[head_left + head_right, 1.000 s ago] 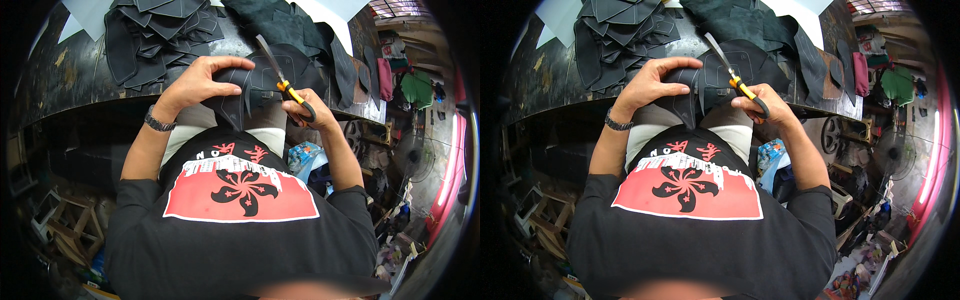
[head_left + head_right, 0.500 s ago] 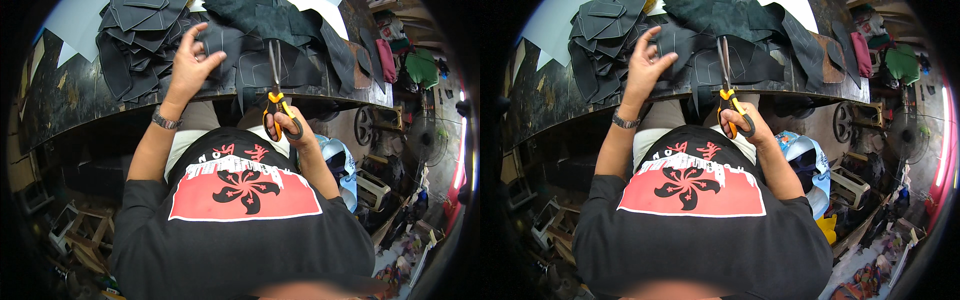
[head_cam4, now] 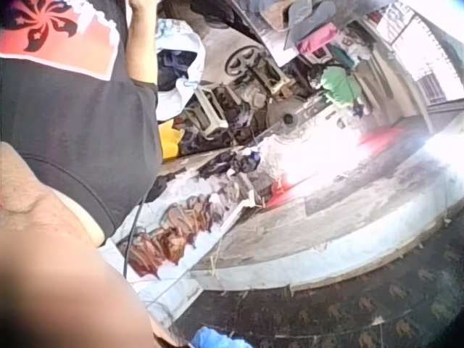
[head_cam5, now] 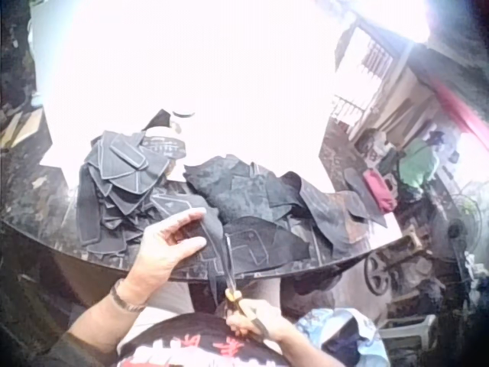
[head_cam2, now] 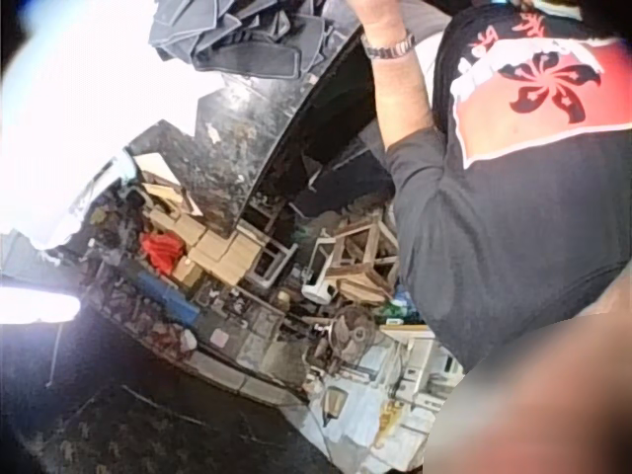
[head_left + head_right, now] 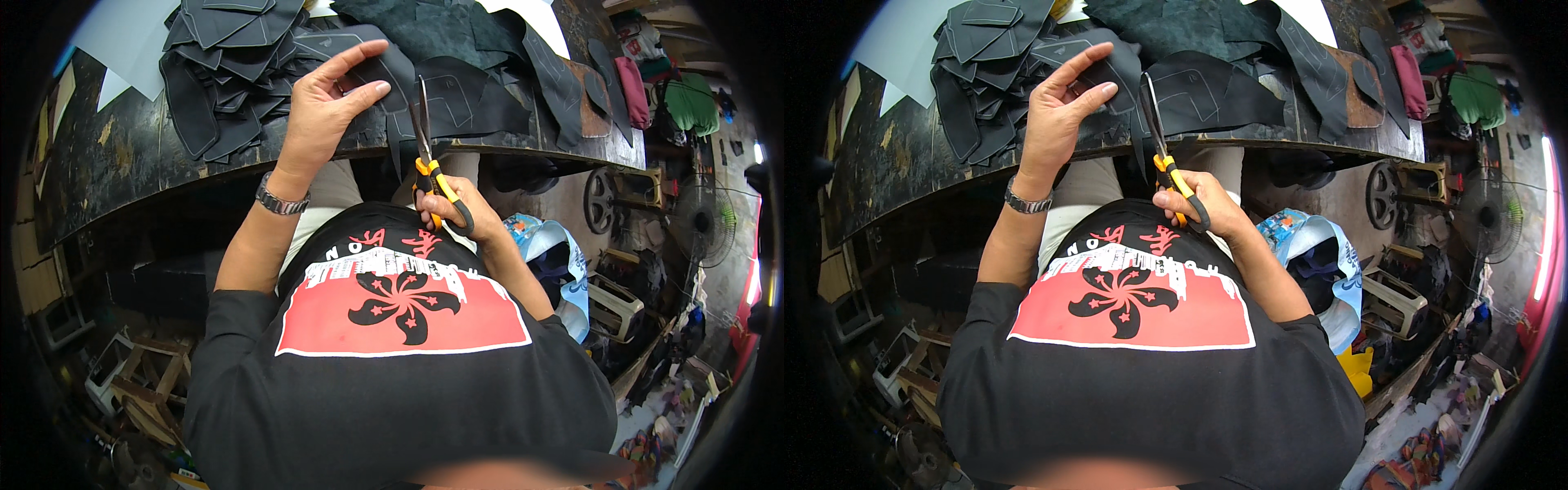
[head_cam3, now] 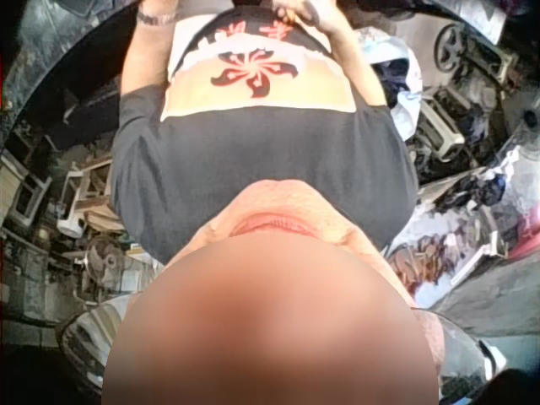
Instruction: The person uses shears to cut black leather pieces along marked outlines on a worktable. They repeatedly pick up pieces, align the shears, cut along the lines, and place the cut pieces into a growing stack.
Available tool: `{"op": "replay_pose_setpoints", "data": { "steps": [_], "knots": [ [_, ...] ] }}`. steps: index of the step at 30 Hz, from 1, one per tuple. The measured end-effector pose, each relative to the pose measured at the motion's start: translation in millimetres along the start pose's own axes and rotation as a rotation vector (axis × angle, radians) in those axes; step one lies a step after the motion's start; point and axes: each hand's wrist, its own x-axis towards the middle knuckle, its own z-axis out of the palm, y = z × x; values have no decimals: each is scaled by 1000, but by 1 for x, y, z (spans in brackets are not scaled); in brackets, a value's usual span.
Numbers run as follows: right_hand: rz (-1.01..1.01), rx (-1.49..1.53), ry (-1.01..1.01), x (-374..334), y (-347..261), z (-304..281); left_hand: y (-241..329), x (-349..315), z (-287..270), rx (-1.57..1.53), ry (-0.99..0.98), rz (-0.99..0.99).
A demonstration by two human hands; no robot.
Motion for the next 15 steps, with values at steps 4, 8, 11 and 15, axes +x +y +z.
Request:
{"op": "replay_pose_setpoints", "data": {
  "steps": [4,8,11,15],
  "knots": [
    [-60,-110,-26,-1,-1,3,-1,-3,6,14,-20,-14],
    [-30,-71,-8,-1,-3,4,-5,-8,8,165,-6,22],
    [-46,-45,-30,-1,-4,5,-5,-12,7,186,-40,24],
    [-19,-55,-29,0,-4,4,-2,-13,8,207,-102,-3]
  ]
}}
